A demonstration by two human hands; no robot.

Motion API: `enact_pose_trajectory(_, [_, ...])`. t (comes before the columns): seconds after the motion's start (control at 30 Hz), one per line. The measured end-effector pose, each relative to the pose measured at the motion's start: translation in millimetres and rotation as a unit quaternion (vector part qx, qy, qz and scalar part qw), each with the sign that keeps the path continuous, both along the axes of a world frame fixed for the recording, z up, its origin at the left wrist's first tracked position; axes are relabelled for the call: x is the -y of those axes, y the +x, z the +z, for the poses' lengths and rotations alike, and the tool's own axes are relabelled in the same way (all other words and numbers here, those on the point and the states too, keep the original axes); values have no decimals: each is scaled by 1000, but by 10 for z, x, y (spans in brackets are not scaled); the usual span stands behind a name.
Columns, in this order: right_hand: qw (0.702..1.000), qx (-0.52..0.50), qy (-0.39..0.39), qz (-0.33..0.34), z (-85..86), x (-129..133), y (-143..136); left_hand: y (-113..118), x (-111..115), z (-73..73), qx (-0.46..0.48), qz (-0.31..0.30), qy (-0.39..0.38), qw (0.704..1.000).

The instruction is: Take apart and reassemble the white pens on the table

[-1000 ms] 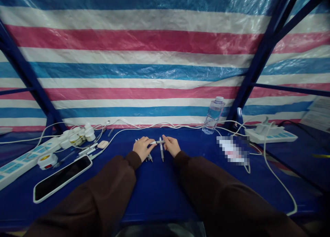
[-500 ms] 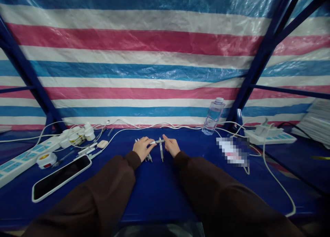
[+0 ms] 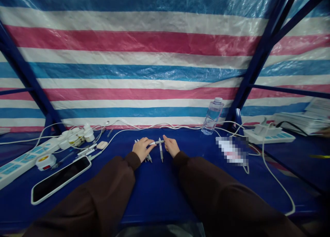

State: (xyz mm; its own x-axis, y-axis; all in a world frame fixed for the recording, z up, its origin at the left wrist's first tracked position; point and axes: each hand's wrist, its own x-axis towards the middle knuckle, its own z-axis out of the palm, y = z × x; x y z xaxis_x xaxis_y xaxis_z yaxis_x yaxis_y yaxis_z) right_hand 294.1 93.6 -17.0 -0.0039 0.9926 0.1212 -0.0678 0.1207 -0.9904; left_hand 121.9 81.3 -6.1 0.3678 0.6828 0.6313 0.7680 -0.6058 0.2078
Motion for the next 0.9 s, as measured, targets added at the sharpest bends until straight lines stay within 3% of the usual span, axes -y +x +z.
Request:
enact_pose_trajectory(0.13, [1000, 7, -6, -18, 11, 11, -2, -4, -3, 0, -5, 8, 8, 1000])
enact_pose_trajectory(0.33, [999, -48, -13, 15, 46, 19, -11, -10, 1, 20, -5, 20, -12, 1000])
enact_pose_trajectory(0.67, [1000, 0, 3, 0, 9, 21, -16, -16, -19, -10, 3, 9, 2, 1000])
enact_pose_trajectory(0.9, [999, -23, -3, 40, 11, 0, -6, -7, 7, 16, -1, 9, -5, 1000])
